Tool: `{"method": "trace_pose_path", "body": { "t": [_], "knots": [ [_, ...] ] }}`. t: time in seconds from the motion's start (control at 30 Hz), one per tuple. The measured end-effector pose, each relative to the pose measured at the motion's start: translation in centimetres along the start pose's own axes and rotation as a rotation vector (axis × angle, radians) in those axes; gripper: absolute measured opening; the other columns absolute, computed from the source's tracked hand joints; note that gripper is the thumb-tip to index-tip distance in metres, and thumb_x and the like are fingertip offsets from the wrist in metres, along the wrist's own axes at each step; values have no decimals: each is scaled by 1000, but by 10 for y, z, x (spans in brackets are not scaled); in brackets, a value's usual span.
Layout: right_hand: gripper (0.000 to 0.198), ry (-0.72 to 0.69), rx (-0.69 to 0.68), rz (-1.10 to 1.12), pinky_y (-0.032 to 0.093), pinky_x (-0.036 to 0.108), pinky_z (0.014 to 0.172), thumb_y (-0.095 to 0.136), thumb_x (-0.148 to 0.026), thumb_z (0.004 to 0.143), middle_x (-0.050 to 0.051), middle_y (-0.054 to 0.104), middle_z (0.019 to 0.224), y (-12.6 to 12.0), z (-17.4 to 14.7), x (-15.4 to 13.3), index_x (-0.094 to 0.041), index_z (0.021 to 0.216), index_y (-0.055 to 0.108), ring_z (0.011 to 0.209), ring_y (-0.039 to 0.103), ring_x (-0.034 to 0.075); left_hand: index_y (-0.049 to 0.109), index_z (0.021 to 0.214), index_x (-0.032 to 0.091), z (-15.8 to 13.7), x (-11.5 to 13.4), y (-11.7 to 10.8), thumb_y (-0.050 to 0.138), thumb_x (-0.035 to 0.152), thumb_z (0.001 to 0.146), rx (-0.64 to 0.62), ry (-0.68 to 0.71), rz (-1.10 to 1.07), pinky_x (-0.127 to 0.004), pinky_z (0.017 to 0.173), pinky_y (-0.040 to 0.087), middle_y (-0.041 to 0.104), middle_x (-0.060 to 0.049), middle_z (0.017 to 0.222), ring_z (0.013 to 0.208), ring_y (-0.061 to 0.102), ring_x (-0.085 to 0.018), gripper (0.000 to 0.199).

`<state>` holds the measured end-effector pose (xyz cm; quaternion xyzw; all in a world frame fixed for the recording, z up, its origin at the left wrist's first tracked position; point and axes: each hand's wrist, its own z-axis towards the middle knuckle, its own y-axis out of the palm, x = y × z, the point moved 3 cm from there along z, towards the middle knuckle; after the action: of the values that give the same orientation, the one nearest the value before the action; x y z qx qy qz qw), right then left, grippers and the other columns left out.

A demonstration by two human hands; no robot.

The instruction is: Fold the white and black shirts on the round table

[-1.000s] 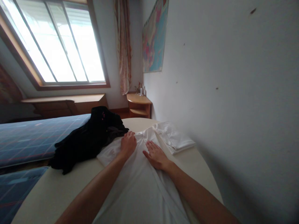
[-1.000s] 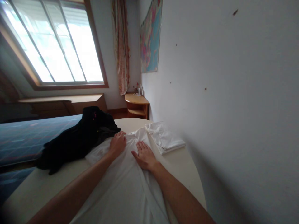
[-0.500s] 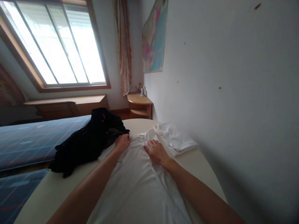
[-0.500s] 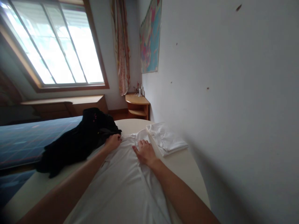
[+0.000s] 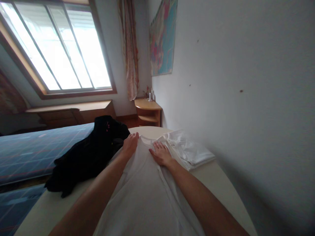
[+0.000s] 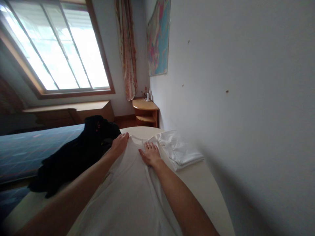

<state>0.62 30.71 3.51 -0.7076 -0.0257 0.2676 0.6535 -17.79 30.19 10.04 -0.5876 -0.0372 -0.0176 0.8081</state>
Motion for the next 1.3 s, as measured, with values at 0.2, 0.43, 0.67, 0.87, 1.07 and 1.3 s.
{"method": "trace_pose_path", "body": {
  "t": [0.2,0.43,0.67,0.87,1.07,1.3],
  "knots": [
    [77,-23,6,-36,7,43,121,17,-62,98,7,18,164,-3,19,5,-13,157,23,152,11,25,65,104,16,-1,0,6,39,9,95,4,65,81,-36,93,43,60,-14,126,119,51,-27,28],
    [72,-68,24,-39,11,43,120,16,-58,101,8,23,163,-5,33,10,-14,156,27,151,15,25,62,117,15,-43,18,7,39,9,94,-10,77,92,-39,93,43,64,-14,115,107,59,-27,33],
    [67,-171,119,-15,14,38,121,21,-51,103,15,29,160,-14,-3,0,-6,152,34,149,22,24,55,129,14,-96,2,22,45,29,98,-69,77,36,-39,95,46,63,-16,126,114,60,-28,36],
    [41,-215,208,-52,36,31,104,38,-42,102,14,64,123,-40,-98,-11,-12,117,63,118,55,21,51,135,14,-106,-22,15,45,25,98,-65,140,-20,-41,111,35,54,-15,142,132,50,-27,40],
    [29,-33,35,-122,41,30,78,55,-43,93,8,71,91,-57,-189,0,-18,86,68,87,65,21,56,131,20,-138,12,-6,44,22,96,-35,200,-78,-38,104,42,62,-10,130,117,60,-24,37],
    [22,36,-148,-167,37,30,66,61,-38,86,9,73,91,-58,-240,2,-17,89,68,84,67,24,41,149,23,-186,45,13,40,45,99,-229,200,-83,-52,118,23,34,-11,159,148,26,-31,54]
  ]
}}
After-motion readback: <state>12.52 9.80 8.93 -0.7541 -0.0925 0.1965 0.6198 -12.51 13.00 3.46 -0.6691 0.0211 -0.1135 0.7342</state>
